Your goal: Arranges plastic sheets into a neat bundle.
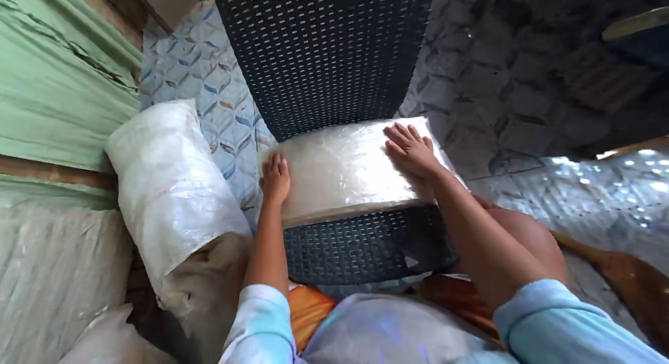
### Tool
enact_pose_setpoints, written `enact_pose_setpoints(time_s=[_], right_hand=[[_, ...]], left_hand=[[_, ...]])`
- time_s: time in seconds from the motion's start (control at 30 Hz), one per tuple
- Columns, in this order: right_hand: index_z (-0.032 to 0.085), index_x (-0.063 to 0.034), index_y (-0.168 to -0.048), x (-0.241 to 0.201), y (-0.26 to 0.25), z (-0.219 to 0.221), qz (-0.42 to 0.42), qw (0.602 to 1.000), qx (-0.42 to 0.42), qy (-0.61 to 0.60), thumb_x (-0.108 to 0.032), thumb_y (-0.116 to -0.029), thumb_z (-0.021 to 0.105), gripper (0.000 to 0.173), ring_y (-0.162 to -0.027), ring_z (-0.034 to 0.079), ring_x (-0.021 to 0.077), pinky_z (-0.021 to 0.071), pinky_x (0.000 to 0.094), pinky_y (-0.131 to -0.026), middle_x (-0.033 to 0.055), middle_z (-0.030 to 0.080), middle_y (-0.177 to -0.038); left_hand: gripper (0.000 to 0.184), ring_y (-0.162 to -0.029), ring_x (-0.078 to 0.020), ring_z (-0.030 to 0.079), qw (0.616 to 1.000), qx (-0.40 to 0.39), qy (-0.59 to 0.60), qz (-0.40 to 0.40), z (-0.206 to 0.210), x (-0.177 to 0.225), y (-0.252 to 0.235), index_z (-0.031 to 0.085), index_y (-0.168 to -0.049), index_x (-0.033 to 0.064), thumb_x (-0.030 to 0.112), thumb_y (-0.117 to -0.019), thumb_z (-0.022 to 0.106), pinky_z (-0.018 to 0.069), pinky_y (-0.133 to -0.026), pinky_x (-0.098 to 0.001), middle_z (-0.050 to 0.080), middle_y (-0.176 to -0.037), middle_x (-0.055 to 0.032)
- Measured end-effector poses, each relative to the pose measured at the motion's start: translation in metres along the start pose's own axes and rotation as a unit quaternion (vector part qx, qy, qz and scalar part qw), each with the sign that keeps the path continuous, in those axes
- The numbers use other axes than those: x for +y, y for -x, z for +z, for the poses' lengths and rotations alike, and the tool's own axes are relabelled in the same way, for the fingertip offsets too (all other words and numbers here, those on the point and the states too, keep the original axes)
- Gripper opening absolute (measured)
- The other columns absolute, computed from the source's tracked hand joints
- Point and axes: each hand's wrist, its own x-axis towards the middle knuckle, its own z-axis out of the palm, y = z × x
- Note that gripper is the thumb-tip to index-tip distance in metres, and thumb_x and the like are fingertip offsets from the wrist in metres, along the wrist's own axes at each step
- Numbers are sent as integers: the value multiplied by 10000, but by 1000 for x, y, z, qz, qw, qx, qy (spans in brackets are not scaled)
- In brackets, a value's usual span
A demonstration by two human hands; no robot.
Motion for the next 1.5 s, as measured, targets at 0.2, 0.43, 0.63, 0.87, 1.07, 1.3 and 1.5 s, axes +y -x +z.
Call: enact_pose_setpoints(time_s=[0.2,0.43,0.63,0.87,1.07,1.3,1.5], right_hand=[[261,-264,-1635,28,23,16,176,919,-62,-346,-629,-1067,169,681,-1478,400,259,337,538,-1187,76,376,-1637],[434,-140,-1510,65,37,-42,262,907,158,-289,-505,-1088,345,565,-1106,621,190,541,415,-915,96,587,-1343],[440,-72,-1471,104,105,-81,252,833,326,-370,-323,-1107,394,445,-1122,657,197,578,387,-903,89,603,-1342],[524,-20,-1298,47,97,-75,202,834,392,-333,-301,-1106,408,360,-803,684,147,592,321,-725,62,660,-1008],[537,60,-1238,-101,104,-81,-147,911,304,-238,-230,-1106,390,351,-898,704,115,600,317,-860,49,672,-1075],[530,-23,-1414,-247,196,8,-362,904,-68,-219,-432,-957,681,631,-1256,598,160,533,381,-1028,119,603,-1393],[713,-175,-1205,-262,233,7,-312,793,-102,-513,-238,-963,713,251,-946,709,62,616,298,-854,-41,748,-1074]], left_hand=[[662,-1415,-333,458,923,-77,265,-269,6,-16,23,421,-1536,64,519,-1110,201,362,-1156,-530,468,-1535,-210],[668,-1434,-419,423,963,-113,159,-186,-56,-102,13,380,-1533,-26,468,-1123,196,337,-1171,-606,441,-1528,-289],[477,-1238,-394,602,915,-218,103,-322,-105,-226,129,604,-1345,-10,365,-1103,439,448,-1061,-592,635,-1319,-243],[965,-1502,-565,145,925,16,-8,-379,-6,-283,159,283,-1621,160,401,-852,815,269,-1150,-710,46,-1674,-304],[400,-1168,-382,626,917,228,202,-260,-45,-211,146,571,-1335,-53,207,-1114,361,469,-1022,-587,647,-1230,-277],[188,-1156,-222,564,878,445,138,108,-132,-6,249,604,-955,-58,104,-993,514,498,-957,-363,575,-1233,-192],[481,-1490,-284,353,914,310,-24,260,-134,71,290,578,-1325,201,512,-966,654,217,-1198,-630,463,-1554,-73]])
